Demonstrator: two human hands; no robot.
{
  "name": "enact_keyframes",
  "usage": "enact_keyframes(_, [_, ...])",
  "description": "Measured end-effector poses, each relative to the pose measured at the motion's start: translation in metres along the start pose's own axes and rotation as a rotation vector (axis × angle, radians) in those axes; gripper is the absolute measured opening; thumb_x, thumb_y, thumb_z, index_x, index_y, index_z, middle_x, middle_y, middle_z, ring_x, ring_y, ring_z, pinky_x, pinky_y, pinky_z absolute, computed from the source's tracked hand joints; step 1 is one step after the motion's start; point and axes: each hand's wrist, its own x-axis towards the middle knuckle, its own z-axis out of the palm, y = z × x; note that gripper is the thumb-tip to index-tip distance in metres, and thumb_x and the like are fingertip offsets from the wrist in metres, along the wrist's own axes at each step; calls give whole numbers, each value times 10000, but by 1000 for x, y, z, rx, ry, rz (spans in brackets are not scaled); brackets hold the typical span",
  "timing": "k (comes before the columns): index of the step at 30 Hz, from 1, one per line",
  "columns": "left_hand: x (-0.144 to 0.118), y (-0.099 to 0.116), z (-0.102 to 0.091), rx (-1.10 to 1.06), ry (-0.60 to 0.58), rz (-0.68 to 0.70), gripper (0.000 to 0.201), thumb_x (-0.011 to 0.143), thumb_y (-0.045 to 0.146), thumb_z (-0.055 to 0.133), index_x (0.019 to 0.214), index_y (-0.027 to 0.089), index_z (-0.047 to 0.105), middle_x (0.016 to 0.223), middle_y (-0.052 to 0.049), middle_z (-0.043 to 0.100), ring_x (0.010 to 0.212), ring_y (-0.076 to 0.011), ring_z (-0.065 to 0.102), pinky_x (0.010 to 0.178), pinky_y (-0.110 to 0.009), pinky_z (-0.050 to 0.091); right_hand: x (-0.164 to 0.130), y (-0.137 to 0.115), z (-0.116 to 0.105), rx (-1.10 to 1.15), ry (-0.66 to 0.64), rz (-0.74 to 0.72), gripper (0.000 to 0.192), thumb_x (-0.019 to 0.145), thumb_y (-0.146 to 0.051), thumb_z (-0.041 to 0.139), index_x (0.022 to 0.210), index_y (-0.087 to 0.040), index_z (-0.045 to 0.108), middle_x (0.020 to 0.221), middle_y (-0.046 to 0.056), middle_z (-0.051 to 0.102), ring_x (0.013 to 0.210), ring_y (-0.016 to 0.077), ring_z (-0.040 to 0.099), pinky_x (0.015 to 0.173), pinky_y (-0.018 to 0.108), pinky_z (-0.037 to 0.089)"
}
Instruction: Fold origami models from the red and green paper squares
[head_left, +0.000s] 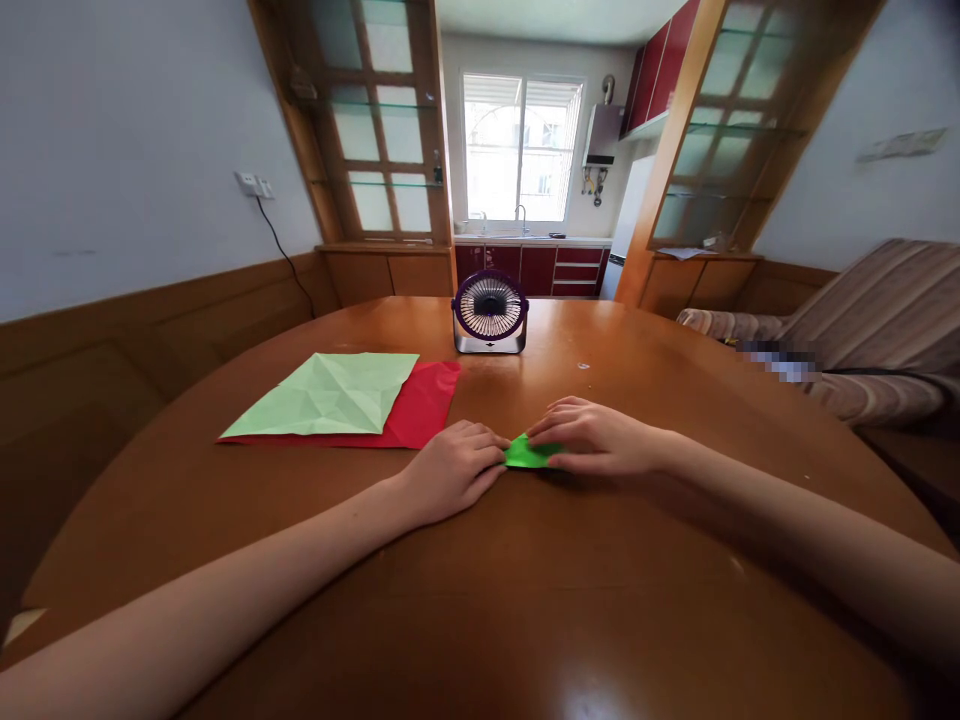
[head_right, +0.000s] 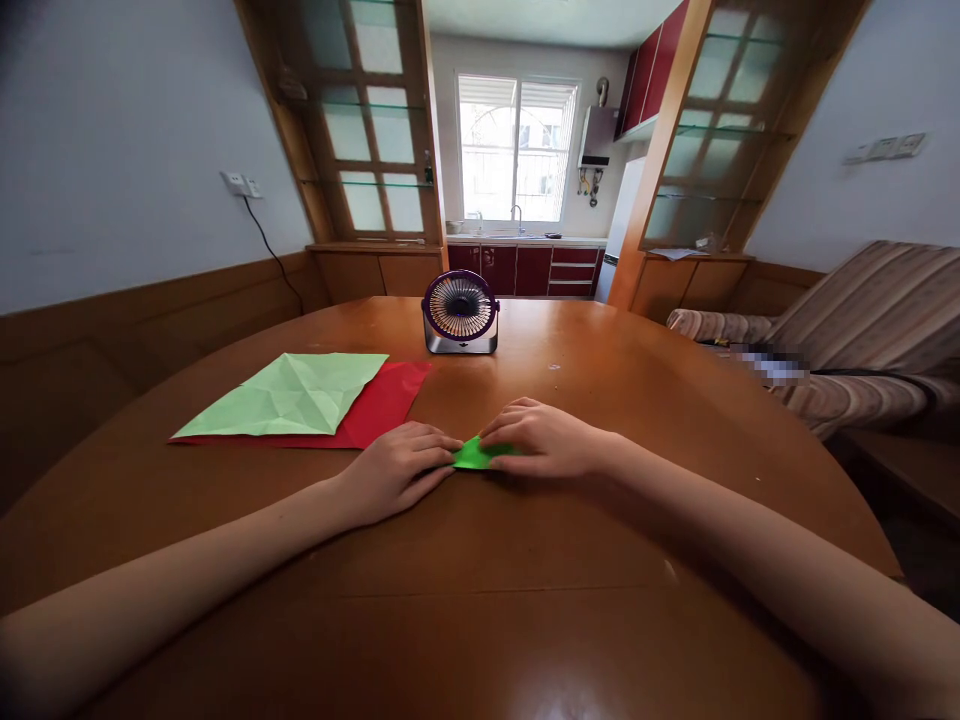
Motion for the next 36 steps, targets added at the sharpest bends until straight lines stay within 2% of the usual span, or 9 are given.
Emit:
enact_keyframes(3, [0, 1, 1, -38, -21, -16, 226, 948, 231, 436, 967, 159, 649, 1017, -99, 707, 974, -214, 637, 871, -363, 476, 2, -7, 13, -149, -6, -37, 394, 940, -372, 529, 1280, -181, 582, 1256, 117, 634, 1220, 246, 536, 1062, 470, 367])
enact_keyframes(5, [0, 1, 1, -59, -20, -33, 229, 945, 239, 440, 999, 159, 648, 1001, -103, 709, 973, -216, 639, 868, -365, 482, 3, -8, 21, -202, 15, -39, 415, 952, -368, 505, 1318, -178, 549, 1297, 132, 606, 1250, 252, 518, 1071, 484, 362])
enact_keyframes(8, [0, 0, 2, -99, -11, -45, 228, 943, 260, 455, 995, 167, 657, 977, -96, 709, 963, -214, 637, 863, -362, 479, 2, -7, 30, -250, 51, -34, 428, 964, -357, 478, 1337, -155, 526, 1299, 148, 601, 1222, 250, 543, 1034, 469, 414])
enact_keyframes(14, [2, -2, 4, -147, 49, -172, 235, 901, 321, 559, 748, 191, 682, 860, -45, 682, 842, -189, 606, 797, -342, 447, 4, -5, 32, -305, 65, -29, 337, 993, -292, 406, 1219, -159, 618, 1146, 131, 666, 1022, 220, 628, 913, 409, 496])
enact_keyframes(20, [7, -5, -2, -332, 43, -417, 208, 798, 364, 678, 672, 206, 729, 749, -29, 672, 782, -182, 593, 722, -308, 436, 9, 3, 21, -39, 22, 89, 309, 987, -312, 441, 1051, -168, 708, 993, 82, 706, 867, 159, 660, 802, 288, 517])
enact_keyframes(24, [8, -8, -5, -548, -41, -613, 232, 745, 413, 708, 709, 187, 747, 740, -36, 701, 716, -177, 617, 646, -283, 438, 14, 13, 14, 113, 44, 170, 289, 943, -368, 533, 937, -163, 736, 861, 54, 706, 729, 129, 636, 683, 247, 494])
enact_keyframes(27, [8, -10, -5, -651, -88, -739, 306, 702, 465, 723, 695, 159, 732, 657, -31, 678, 615, -155, 583, 531, -249, 384, 17, 18, 13, 201, 90, 230, 295, 898, -402, 594, 873, -148, 741, 782, 40, 691, 668, 117, 602, 612, 230, 460])
enact_keyframes(31, [10, -10, -8, -715, -113, -795, 346, 660, 487, 733, 662, 142, 704, 573, -8, 610, 516, -113, 484, 458, -223, 294, 22, 19, 14, 262, 134, 327, 302, 850, -422, 637, 808, -140, 738, 726, 29, 682, 641, 116, 581, 594, 233, 440])
enact_keyframes(36, [13, -14, -15, -860, -209, -848, 321, 615, 441, 748, 699, 136, 692, 601, 5, 601, 531, -99, 478, 482, -207, 301, 26, 21, 17, 322, 148, 407, 280, 798, -402, 682, 786, -131, 747, 720, 40, 691, 651, 132, 589, 607, 245, 435])
